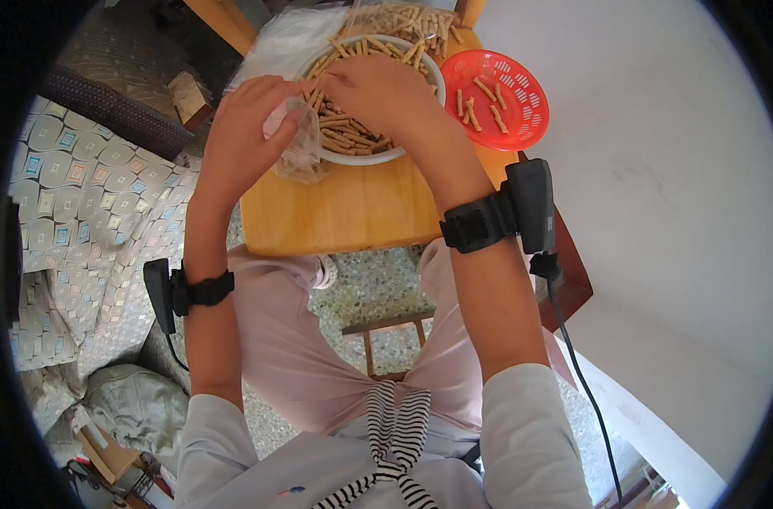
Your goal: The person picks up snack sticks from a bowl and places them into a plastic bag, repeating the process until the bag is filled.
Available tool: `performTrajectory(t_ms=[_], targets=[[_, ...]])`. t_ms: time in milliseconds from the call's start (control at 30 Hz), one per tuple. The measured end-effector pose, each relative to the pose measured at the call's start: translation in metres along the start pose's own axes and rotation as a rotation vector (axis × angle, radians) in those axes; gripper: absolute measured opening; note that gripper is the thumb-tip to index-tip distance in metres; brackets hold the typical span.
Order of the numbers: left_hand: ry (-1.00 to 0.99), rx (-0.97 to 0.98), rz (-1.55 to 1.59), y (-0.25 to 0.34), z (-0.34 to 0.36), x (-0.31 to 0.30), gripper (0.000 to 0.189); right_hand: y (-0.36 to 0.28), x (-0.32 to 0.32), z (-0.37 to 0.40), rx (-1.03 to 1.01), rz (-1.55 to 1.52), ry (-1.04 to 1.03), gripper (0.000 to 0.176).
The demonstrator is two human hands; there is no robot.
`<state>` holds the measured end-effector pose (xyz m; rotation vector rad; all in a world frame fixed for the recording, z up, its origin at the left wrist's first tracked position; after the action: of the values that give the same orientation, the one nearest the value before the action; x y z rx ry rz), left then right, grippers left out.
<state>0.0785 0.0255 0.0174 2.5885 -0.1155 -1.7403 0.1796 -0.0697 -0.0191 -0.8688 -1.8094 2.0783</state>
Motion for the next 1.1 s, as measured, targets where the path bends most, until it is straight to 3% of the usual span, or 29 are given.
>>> performTrajectory(t_ms=[67,167,267,367,467,533,600,667,900,1100], targets=[[-0.025,0.004,0.013,-0.001,0.001,0.005,0.029,0.008,-0.013,0.001,-0.035,0.501,0.137,0.030],[-0.052,0.008,0.022,0.003,-0.001,0.010,0.023,0.027,-0.013,0.005,0.058,0.624,0.108,0.032],[-0.004,-0.011,0.025,0.010,-0.003,0.015,0.021,0.029,-0.006,0.004,0.022,0.703,0.085,0.038],[0.073,-0.031,0.009,0.012,-0.009,0.019,0.022,0.030,-0.001,0.010,0.066,0.759,0.057,0.048],[0.103,-0.039,-0.002,0.008,-0.011,0.031,0.026,0.030,-0.001,0.006,-0.022,0.789,0.111,0.048],[0.106,-0.046,0.008,0.009,-0.013,0.025,0.028,0.028,0.001,0.002,0.036,0.835,0.133,0.048],[-0.032,-0.092,-0.019,0.009,-0.011,0.030,0.028,0.033,0.001,0.002,0.097,0.869,0.143,0.048],[-0.047,-0.128,-0.031,0.006,-0.012,0.033,0.027,0.031,-0.002,-0.001,0.014,0.812,0.120,0.037],[0.058,-0.216,0.119,-0.004,-0.014,0.042,0.027,0.029,-0.006,-0.004,0.017,0.776,0.081,0.032],[0.061,-0.168,0.138,0.002,-0.018,0.049,0.027,0.028,-0.004,-0.004,-0.063,0.757,0.079,0.024]])
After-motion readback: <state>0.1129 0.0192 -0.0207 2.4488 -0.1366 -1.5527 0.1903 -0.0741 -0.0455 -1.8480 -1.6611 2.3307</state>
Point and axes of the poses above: each hand's wrist, its own z-axis away from the middle knuckle, its own x-axis out of the palm, y = z × x, the point moved 9 cm from there along -z, towards the middle knuckle, and after that the axes turned 15 degrees about -z, right-handed, at the moved point
